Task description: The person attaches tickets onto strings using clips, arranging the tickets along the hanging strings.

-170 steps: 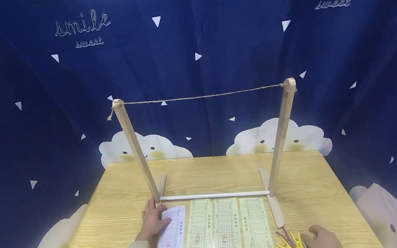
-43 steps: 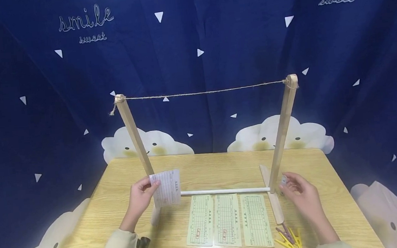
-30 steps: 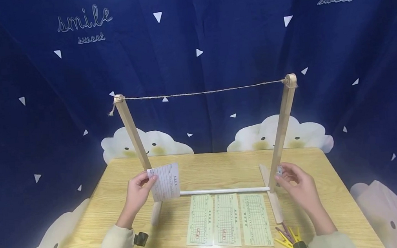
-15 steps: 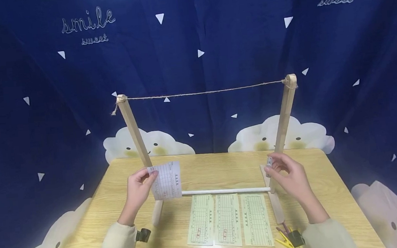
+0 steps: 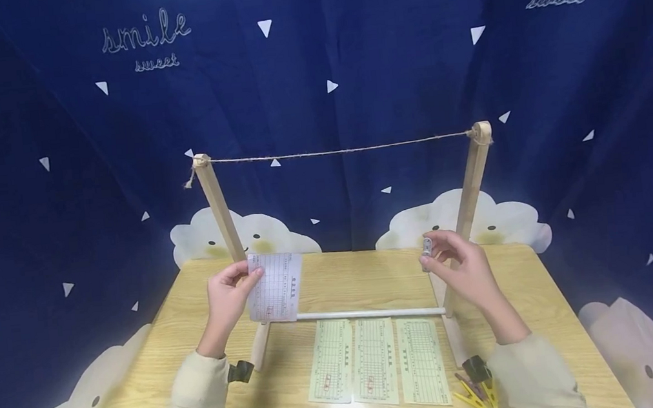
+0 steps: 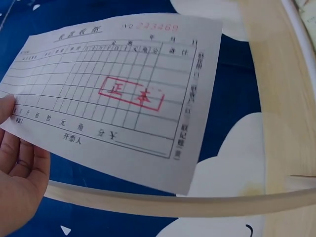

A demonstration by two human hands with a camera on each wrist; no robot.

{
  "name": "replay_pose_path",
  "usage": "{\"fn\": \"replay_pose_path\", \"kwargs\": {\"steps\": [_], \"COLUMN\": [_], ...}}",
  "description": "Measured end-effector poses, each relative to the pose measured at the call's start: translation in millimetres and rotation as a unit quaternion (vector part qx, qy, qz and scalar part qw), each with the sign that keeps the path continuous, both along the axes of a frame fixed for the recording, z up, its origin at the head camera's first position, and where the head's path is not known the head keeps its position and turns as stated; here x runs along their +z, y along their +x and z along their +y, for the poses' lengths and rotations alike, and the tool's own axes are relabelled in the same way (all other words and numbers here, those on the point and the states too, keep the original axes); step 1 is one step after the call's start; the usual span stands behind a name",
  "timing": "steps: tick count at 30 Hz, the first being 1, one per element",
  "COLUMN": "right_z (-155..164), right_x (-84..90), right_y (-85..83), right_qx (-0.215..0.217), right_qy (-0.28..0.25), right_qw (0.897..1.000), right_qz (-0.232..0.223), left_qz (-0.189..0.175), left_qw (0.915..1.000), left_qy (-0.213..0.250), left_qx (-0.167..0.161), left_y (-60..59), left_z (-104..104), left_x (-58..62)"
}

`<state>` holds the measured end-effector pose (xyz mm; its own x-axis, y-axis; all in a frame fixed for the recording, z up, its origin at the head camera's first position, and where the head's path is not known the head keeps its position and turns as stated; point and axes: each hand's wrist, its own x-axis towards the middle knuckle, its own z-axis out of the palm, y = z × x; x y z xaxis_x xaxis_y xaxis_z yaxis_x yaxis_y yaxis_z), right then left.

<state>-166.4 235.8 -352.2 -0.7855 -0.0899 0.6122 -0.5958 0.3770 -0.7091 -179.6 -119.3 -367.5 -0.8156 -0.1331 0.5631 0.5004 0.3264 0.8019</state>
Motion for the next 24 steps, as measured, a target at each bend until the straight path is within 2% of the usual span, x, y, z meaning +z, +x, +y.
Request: {"fn": "replay_pose_path", "kwargs": {"steps": [4, 9, 12, 24], "right_z": [1.7, 3.7, -0.9, -17.1], "right_x": [3.4, 2.8, 10.3, 32.1], "right_y": [-9.6, -23.8, -25.3, -33.0], "right_qx": [0.015, 0.029, 0.043, 0.065], "right_qy": [-0.006, -0.007, -0.014, 0.004], "right_qw": [1.0, 0.999, 0.999, 0.997], "right_qz": [0.003, 0.01, 0.022, 0.035], "left_qz": [0.007, -0.015, -0.019, 0.013], "left_qw": [0.9999, 0.998, 0.9961, 0.994], "left_qy": [0.012, 0.058, 0.081, 0.104], "left_qx": [-0.004, -0.022, -0.028, -0.032], "left_y": [-3.2, -18.6, -25.6, -29.3], "left_z": [3.5, -1.0, -3.3, -3.1], "left_x": [5.3, -6.2, -11.0, 4.2]}}
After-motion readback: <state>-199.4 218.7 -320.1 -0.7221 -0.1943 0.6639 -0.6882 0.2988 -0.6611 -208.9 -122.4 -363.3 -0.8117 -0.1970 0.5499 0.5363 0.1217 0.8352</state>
